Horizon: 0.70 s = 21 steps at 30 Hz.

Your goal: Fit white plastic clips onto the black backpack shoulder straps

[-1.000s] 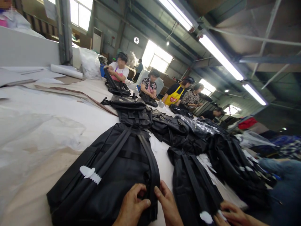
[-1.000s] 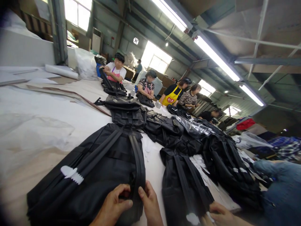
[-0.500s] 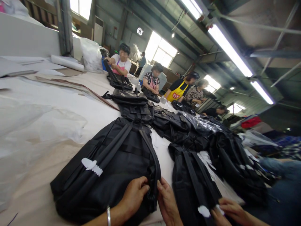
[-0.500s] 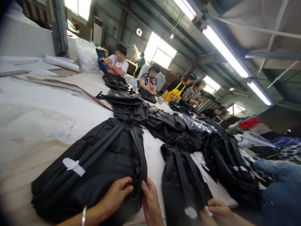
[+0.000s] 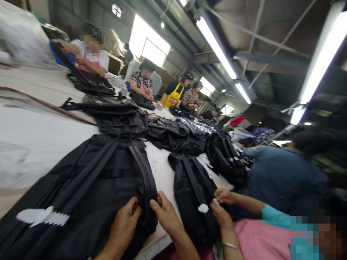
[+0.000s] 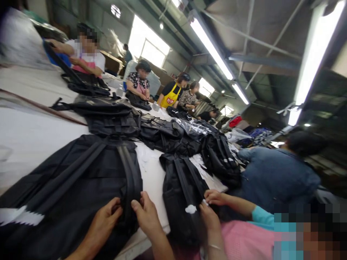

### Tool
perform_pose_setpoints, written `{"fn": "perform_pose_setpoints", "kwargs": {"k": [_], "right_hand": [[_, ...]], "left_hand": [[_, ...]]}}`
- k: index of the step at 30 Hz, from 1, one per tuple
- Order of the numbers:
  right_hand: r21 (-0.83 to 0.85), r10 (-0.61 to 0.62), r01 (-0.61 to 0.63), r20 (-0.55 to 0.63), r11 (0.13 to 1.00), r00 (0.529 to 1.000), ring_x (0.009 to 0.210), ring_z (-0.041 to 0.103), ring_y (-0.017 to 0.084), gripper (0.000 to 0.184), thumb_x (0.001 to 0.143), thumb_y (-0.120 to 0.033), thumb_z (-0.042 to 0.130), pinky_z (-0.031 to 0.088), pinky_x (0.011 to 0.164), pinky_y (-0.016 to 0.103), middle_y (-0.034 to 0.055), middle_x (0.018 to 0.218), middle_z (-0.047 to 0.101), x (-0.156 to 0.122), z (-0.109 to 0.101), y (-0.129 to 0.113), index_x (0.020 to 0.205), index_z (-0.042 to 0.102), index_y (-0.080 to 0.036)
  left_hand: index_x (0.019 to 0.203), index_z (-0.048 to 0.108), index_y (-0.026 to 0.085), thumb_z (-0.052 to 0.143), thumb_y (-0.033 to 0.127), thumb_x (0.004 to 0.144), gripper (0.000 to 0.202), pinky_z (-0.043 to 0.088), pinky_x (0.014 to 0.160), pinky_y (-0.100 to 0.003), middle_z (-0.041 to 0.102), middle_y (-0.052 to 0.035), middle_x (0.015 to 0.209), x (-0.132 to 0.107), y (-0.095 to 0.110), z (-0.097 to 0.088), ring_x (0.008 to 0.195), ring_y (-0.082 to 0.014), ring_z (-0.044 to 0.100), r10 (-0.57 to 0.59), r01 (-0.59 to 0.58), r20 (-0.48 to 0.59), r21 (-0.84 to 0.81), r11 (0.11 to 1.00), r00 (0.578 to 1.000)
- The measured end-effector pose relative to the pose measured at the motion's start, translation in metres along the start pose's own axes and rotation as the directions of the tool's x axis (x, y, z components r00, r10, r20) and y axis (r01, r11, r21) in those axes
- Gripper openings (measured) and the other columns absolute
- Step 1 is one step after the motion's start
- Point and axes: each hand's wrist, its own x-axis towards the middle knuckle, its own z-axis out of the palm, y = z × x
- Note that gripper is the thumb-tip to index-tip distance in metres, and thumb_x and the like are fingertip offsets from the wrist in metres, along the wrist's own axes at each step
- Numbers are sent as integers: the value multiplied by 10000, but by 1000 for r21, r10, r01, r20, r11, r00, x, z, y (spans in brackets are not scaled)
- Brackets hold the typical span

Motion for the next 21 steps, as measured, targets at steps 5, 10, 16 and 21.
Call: {"fn": "perform_pose_setpoints", "kwargs": {"k": [5,10,16,21], "right_hand": [[-262,41,-55,-60,963,997,625,475,128,172,848,-379,561,346,586,225,-33,670,513,-4,4,-11,882,561,-210],[-455,53,-116,-149,883,987,738,559,192,211,863,-391,536,331,643,263,20,782,596,-14,11,-24,1012,566,-244],[-436,106,-122,-60,892,993,699,545,174,194,865,-402,534,315,621,250,-10,721,566,-12,8,-27,991,550,-254],[-401,111,-115,-34,909,993,603,450,127,177,865,-394,534,254,547,230,-50,634,470,-9,6,-24,959,540,-244]], "left_hand": [[843,537,199,482,373,828,182,412,646,-246,603,17,730,5,-11,-1,709,-184,588,34,-37,36,106,994,999],[773,500,211,438,370,850,188,353,585,-242,533,41,642,0,-9,0,603,-157,516,34,-31,-11,215,976,999],[793,496,220,413,361,853,174,344,574,-242,529,39,632,-4,-8,0,590,-155,514,56,-41,-48,267,963,997],[792,494,225,441,363,832,153,360,562,-242,537,42,618,-3,-12,-1,574,-158,514,86,-73,-46,225,972,995]]}}
